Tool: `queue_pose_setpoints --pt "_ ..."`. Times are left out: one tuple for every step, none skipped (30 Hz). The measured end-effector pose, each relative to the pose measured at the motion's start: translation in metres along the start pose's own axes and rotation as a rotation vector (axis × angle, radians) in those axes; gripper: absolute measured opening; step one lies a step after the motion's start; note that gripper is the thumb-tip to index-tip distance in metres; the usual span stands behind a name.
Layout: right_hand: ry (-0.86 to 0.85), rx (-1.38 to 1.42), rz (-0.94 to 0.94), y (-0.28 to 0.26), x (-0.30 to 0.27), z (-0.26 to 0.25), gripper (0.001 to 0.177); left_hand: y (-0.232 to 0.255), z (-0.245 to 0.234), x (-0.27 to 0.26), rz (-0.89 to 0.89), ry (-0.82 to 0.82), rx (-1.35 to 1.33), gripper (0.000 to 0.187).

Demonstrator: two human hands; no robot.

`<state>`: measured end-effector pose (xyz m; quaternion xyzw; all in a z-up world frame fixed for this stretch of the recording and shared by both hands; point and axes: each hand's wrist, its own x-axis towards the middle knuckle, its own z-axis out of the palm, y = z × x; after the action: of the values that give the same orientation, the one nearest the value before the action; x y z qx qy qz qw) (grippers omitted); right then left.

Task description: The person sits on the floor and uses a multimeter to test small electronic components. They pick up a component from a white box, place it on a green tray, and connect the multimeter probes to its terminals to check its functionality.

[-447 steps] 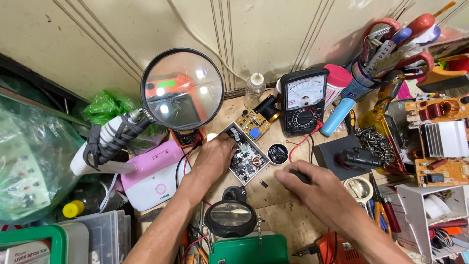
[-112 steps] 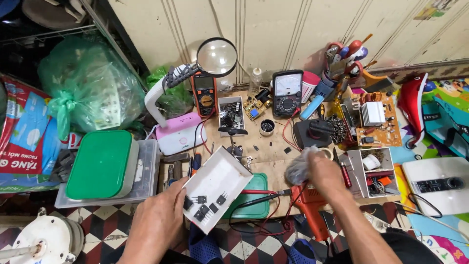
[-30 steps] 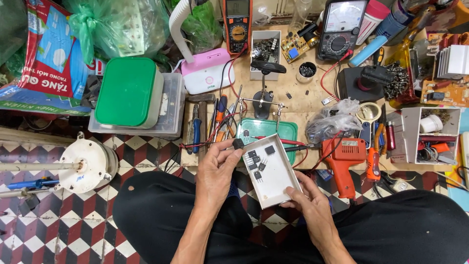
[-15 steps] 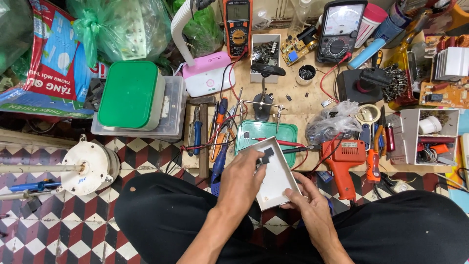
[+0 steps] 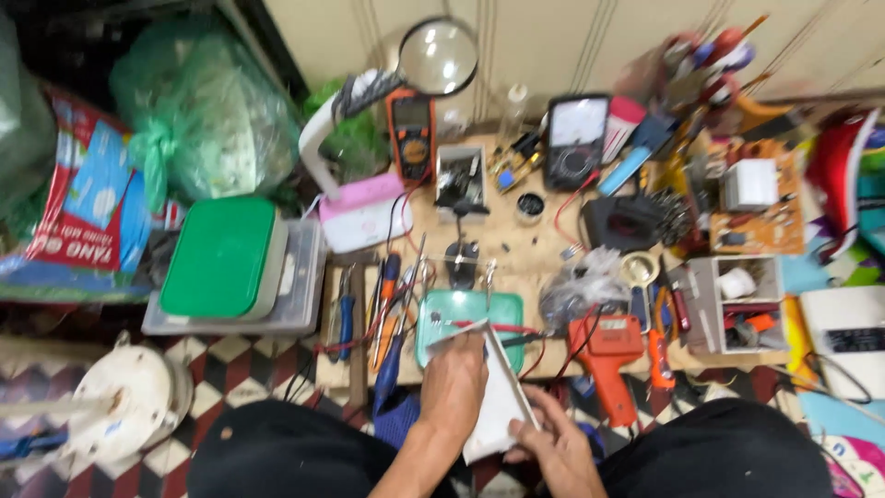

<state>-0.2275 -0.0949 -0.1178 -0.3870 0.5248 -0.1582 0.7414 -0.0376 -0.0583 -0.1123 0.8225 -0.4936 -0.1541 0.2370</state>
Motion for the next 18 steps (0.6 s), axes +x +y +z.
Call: queue_pose_setpoints --pt "0.007 0.003 -0.016 -0.013 -0.005 0.002 0.061 0.008 -0.007 0.002 0.017 0.007 -0.003 0.038" --pt "0.073 -0.001 0.083 -0.026 -0.01 0.004 0.062 0.015 -0.014 0.003 -0.005 -0.022 -0.035 0.037" --pt "0.136 -0.006 0.192 -0.036 -0.017 0.007 0.062 0.021 -0.02 0.001 -0.034 -0.057 -0.067 0.035" --pt "0.142 -0.004 0.184 -0.047 -0.024 0.009 0.062 0.029 -0.032 0.0 -0.025 -0.055 -0.07 0.035" --pt "0.215 0.028 0.195 -0.058 -0.031 0.011 0.06 0.037 -0.044 -0.003 -0.027 -0.037 -0.169 0.038" --pt "0.288 0.061 0.205 -0.068 -0.039 0.014 0.057 0.044 -0.055 -0.005 -0.028 -0.019 -0.268 0.042" --pt "0.294 0.063 0.2 -0.063 -0.031 0.006 0.057 0.05 -0.065 -0.006 -0.021 -0.02 -0.272 0.042" --pt "0.353 0.137 0.123 -0.058 -0.024 -0.003 0.062 0.055 -0.075 -0.007 -0.229 -0.019 -0.517 0.04" --pt "0.408 0.208 0.046 -0.053 -0.017 -0.01 0.068 0.059 -0.086 -0.009 -0.443 -0.014 -0.76 0.04" --pt "0.411 0.206 0.042 -0.077 -0.023 -0.006 0.068 0.057 -0.092 -0.009 -0.44 -0.015 -0.765 0.04" --pt "0.396 0.203 0.065 -0.101 -0.028 -0.001 0.071 0.055 -0.099 -0.009 -0.543 0.028 -0.906 0.037" --pt "0.38 0.199 0.087 -0.125 -0.034 0.005 0.076 0.052 -0.107 -0.009 -0.645 0.073 -1.047 0.034" --pt "0.38 0.197 0.084 -0.137 -0.026 0.01 0.076 0.047 -0.104 -0.008 -0.644 0.075 -1.049 0.034" --pt "0.379 0.18 0.047 -0.149 -0.018 0.014 0.076 0.042 -0.101 -0.007 -0.672 0.112 -1.193 0.034" --pt "0.38 0.164 0.008 -0.162 -0.01 0.019 0.076 0.036 -0.098 -0.006 -0.695 0.147 -1.339 0.034" --pt "0.381 0.163 0.002 -0.165 0.004 0.02 0.076 0.037 -0.1 -0.006 -0.69 0.147 -1.343 0.034" --pt "0.334 0.156 -0.01 -0.167 0.018 0.02 0.066 0.038 -0.103 -0.007 -0.701 0.125 -1.376 0.036" --pt "0.287 0.148 -0.022 -0.17 0.032 0.021 0.057 0.039 -0.105 -0.008 -0.711 0.103 -1.408 0.039"
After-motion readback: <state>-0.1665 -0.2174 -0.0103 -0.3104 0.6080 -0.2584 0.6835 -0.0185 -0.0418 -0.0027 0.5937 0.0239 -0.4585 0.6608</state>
